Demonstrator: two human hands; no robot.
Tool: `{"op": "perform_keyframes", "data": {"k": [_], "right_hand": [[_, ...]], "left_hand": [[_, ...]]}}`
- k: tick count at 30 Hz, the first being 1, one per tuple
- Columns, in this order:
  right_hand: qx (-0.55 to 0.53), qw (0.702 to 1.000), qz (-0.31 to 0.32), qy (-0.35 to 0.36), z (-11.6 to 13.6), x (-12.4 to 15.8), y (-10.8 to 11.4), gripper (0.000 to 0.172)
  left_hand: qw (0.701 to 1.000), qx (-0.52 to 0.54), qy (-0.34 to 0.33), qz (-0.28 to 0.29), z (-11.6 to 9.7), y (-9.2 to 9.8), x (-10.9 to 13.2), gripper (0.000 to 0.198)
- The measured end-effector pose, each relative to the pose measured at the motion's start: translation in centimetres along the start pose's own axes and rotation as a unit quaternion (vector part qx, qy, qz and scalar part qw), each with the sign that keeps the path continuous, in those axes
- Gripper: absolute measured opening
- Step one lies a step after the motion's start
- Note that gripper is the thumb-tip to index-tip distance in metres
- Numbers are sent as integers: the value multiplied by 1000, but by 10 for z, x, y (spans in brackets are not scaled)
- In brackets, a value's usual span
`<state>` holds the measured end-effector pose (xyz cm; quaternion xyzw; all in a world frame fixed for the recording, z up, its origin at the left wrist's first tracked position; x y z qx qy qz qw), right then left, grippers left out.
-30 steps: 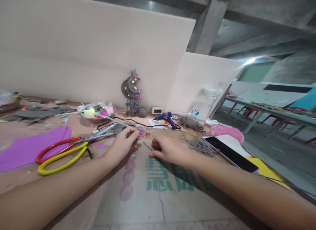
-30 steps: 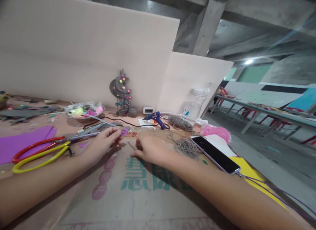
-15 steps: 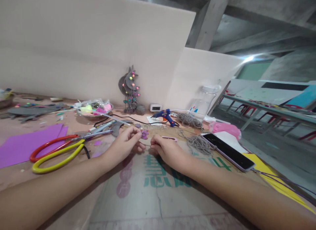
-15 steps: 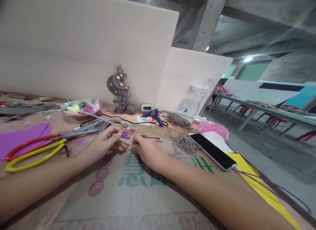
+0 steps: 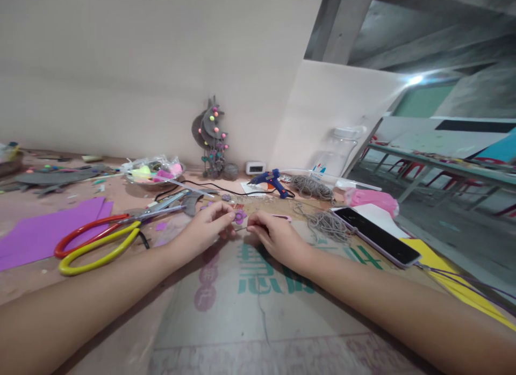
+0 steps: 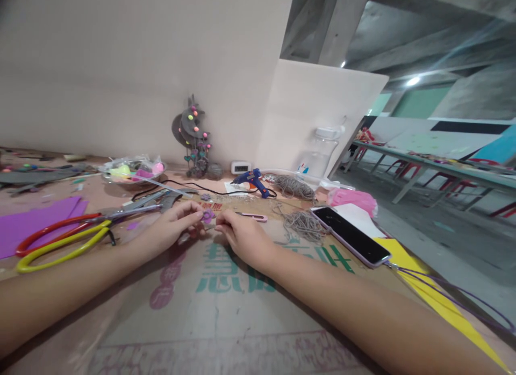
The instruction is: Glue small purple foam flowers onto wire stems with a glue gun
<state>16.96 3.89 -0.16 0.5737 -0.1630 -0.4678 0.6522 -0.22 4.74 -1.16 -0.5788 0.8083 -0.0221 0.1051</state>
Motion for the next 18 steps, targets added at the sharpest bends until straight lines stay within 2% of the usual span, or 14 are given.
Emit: {"op": "perform_keyframes", "data": {"k": [5,10,15,18], "right_hand": [[-12,1000,-10,-1,2,0,3,12],[1,1000,-20,-10,1,-1,3,15],[-16,999,-34,12,1,-2,3,25],[-4,998,-43,42,2,-3,4,23]], "left_hand": [[993,83,79,30,-4,-4,3,24],[988,109,89,65,-2,-3,3,19],[990,102,91,26,-4,-3,3,15],[991,100,88,19,-5,-4,3,16]]}}
Point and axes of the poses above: each hand's wrist, its own x-axis away from the middle knuckle, its own y-axis out of the back of the hand, z = x × y, the point moved 2 cm from there along -x, towards the middle knuckle, and after that the axes turned 13 degrees about x, right-handed, at the moved point
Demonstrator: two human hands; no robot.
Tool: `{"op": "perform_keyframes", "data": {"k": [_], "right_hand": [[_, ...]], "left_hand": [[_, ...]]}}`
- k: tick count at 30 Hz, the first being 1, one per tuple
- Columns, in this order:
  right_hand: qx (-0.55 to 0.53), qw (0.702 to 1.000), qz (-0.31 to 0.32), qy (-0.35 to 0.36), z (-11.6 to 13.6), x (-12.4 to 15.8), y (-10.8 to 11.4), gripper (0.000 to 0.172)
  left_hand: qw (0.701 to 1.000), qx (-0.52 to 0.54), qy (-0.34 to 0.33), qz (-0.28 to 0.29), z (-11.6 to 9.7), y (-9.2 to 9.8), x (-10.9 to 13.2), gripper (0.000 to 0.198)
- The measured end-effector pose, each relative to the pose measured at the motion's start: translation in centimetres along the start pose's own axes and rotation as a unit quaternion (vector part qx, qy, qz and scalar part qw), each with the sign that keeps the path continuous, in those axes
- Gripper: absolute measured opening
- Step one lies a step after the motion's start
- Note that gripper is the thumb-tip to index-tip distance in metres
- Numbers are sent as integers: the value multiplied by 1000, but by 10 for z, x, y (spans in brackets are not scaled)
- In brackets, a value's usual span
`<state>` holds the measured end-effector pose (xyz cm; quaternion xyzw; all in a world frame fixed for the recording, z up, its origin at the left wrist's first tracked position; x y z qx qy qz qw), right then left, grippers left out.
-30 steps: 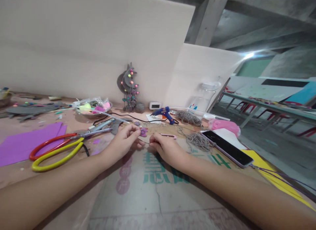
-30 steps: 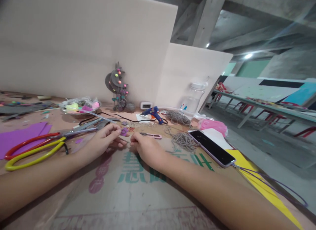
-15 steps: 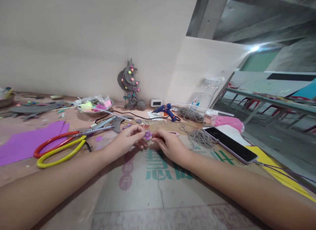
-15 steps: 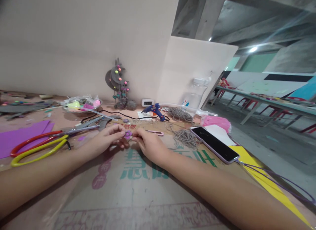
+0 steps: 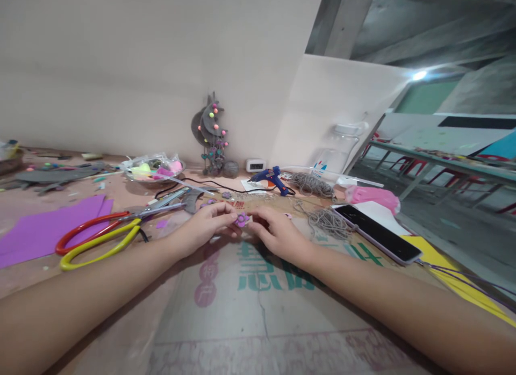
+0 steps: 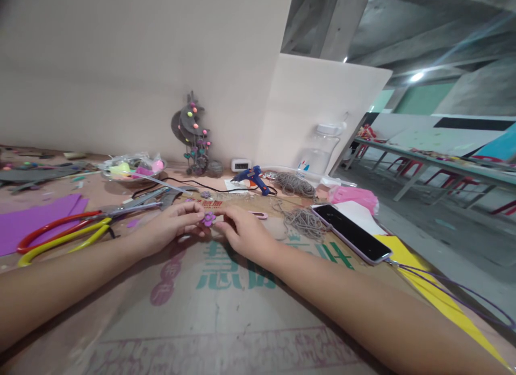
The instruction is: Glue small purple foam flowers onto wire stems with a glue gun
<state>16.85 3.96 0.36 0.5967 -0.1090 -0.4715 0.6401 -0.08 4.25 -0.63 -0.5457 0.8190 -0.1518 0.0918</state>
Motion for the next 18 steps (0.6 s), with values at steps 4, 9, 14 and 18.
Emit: {"op": "perform_keyframes", "data": {"k": [4,9,14,18], "right_hand": [[7,1000,-4,-11,-4,-2,1,17],[-107,984,3,-146,-18,-3,-3,17],[-306,926,64,-212,-18,-2,-10,22],[-223,956,35,-186,-14,-3,-5,20]], "left_hand": [[1000,-4,-4,-6,1,1,-1,19],[997,-29,-27,-65,-1,6,-2,19],[992,-40,-55,-110,-4,7,-2,15],[993,-44,-52,-95,-3,6,-3,16]]}}
Point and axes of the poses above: each hand's wrist, its own x-axis away from the middle knuckle, its own y-axis out of the back of the hand, z = x × y, the point moved 2 cm from there along -x, towards the middle knuckle, and after that the axes turned 13 degrees about x, right-handed, at the moved point
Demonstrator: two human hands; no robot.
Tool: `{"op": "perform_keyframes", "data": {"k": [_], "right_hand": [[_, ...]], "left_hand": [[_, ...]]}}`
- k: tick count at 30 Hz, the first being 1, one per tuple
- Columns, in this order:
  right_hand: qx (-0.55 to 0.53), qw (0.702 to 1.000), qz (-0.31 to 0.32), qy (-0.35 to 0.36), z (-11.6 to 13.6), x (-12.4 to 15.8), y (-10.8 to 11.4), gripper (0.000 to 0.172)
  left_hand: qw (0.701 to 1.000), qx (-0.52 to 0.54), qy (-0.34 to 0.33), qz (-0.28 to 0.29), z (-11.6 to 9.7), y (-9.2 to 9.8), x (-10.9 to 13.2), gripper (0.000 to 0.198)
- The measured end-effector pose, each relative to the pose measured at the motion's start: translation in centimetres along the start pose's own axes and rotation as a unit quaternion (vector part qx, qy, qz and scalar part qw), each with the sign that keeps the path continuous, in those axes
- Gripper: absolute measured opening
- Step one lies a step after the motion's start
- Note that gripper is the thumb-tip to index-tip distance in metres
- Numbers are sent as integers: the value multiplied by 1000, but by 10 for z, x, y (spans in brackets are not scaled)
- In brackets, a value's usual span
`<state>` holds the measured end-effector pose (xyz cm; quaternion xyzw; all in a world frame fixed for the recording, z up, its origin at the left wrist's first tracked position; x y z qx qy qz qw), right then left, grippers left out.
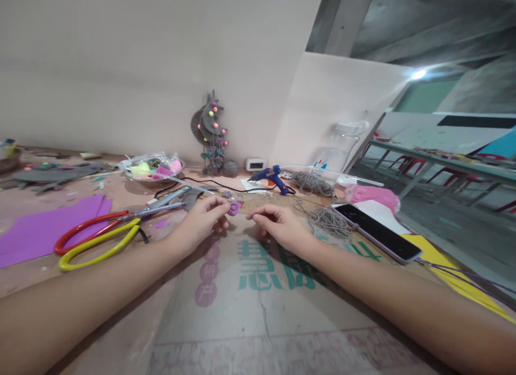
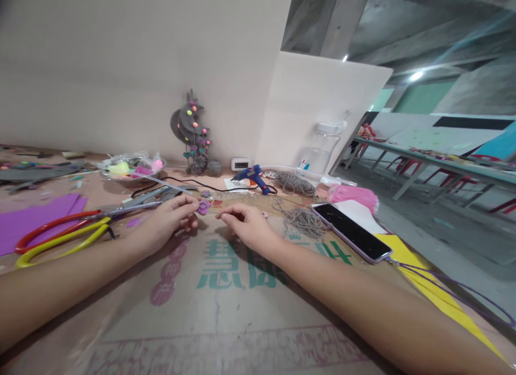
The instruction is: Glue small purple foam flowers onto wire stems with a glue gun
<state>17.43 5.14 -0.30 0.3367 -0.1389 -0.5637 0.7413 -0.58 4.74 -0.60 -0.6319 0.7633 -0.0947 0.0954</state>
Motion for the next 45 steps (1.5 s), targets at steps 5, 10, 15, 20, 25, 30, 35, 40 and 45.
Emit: {"op": "perform_keyframes", "data": {"k": [5,10,15,20,25,30,35,40,45], "right_hand": [[85,984,-131,80,2,1,10,19],[133,971,-139,144,4,6,14,23],[182,957,-107,201,8,13,10,21],[216,950,-107,199,6,12,9,14],[215,957,-114,156,5,8,9,14],[169,972,-119,112,5,7,8,17],[150,975,-113,119,2,5,7,17],[148,977,-95,122,-1,4,6,18],[152,977,-95,113,-1,4,6,19]], "left_hand": [[999,-42,-4,17,1,0,0,19],[990,-137,-11,28,0,-4,3,21],[983,-166,-22,76,4,-5,5,17],[981,-168,-19,92,8,-4,4,16],[972,-207,-14,108,5,-7,7,31],[966,-241,-16,95,2,-8,9,24],[960,-253,-50,108,2,-10,11,25],[955,-259,-103,104,2,-9,12,31],[940,-298,-123,108,1,-9,12,33]]}}
Point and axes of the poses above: each hand's wrist, its own x-axis away from the middle knuckle, its own y-axis out of the back of the hand, z = x × y, the point moved 2 cm from there along -x, towards the middle knuckle, and after that the axes turned 13 degrees about x, right-handed, at the moved point
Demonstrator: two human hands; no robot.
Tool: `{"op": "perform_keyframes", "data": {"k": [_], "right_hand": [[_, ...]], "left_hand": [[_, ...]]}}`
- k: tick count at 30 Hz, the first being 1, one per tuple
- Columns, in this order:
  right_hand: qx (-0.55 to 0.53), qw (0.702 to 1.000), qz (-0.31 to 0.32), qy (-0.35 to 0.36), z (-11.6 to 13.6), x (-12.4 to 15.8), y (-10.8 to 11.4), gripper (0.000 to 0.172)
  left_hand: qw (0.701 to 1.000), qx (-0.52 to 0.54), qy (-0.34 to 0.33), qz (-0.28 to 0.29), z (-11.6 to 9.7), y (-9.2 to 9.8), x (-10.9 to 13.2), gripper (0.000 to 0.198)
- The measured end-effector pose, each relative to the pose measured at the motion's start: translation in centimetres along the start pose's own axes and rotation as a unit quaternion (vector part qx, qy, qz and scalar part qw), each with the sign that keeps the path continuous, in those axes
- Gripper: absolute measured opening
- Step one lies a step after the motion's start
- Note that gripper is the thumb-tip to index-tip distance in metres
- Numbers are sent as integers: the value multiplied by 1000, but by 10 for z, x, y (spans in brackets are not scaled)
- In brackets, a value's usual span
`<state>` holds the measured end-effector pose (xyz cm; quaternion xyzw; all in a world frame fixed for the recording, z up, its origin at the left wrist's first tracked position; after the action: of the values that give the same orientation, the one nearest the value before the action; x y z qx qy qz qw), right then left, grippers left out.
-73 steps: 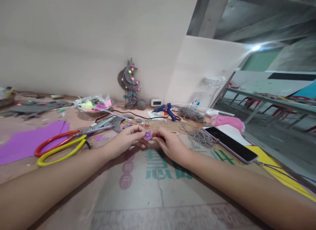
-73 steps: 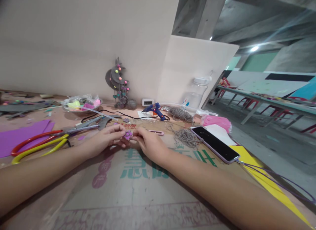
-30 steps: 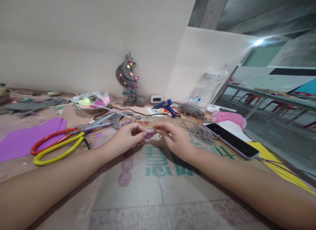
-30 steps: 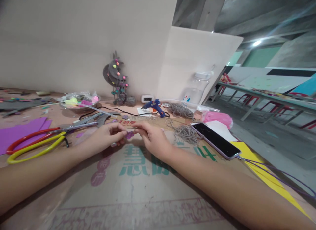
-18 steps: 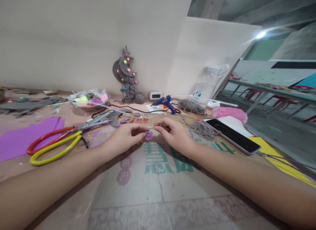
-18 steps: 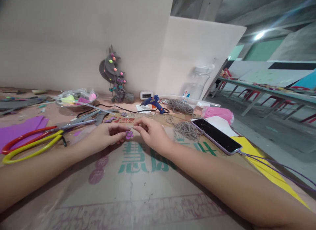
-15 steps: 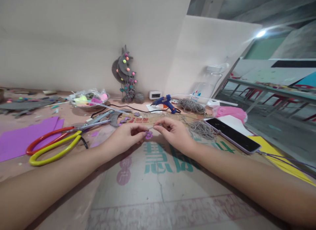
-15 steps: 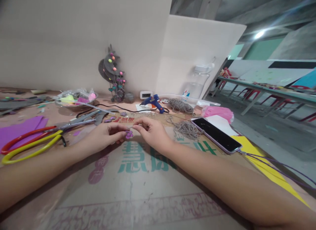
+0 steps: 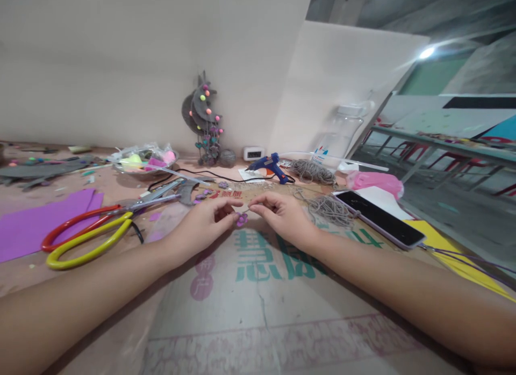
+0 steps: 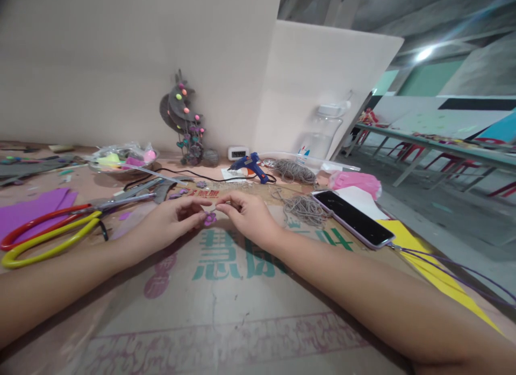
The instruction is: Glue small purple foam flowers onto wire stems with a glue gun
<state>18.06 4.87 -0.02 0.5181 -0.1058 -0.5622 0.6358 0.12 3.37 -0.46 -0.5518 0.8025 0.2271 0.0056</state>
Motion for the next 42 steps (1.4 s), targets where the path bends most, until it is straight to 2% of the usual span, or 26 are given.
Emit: {"op": "perform_keyframes", "data": {"k": [6,11,13,18,20,23,27,29,33,36,39,42], "right_hand": [[-17,1000,11,-20,1,0,1,20],[-24,1000,6,-14,1,0,0,20],[-24,1000,1,-7,3,1,1,19],[-58,998,11,8,13,2,1,14],[-91,996,21,-1,18,3,2,14],[-140,990,25,-17,26,3,7,13],[-171,985,8,-33,36,4,13,7],[-231,970,43,-61,35,5,9,8],[-385,904,133,-129,27,11,-6,17],[-425,881,149,-147,23,14,-13,24],[-391,897,159,-128,23,11,-9,27],[-257,947,178,-70,16,-3,11,32]], "left_hand": [[995,-103,-16,4,2,2,-1,28],[980,-176,-87,-19,4,4,-1,24],[976,-177,-121,-38,2,5,0,26],[966,-187,-174,-23,-3,2,1,20],[968,-179,-175,-28,-5,1,2,22],[976,-136,-169,-29,-8,-2,3,40],[987,-57,-139,-49,-17,-3,7,30],[989,-29,-132,-61,-22,-3,10,27],[986,20,-148,-72,-28,-3,15,21],[985,48,-146,-83,-27,-3,17,19],[984,56,-134,-98,-25,-2,17,11],[986,60,-105,-116,-25,-2,15,9]]}}
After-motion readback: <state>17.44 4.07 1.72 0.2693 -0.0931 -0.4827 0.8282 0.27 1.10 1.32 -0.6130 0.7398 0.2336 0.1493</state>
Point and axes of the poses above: each hand's wrist, its own x-axis away from the middle knuckle, its own y-axis out of the back of the hand, z = x × y, the point moved 2 cm from there along -x, towards the middle knuckle, and after that the axes turned 13 degrees about x, right-handed, at the moved point
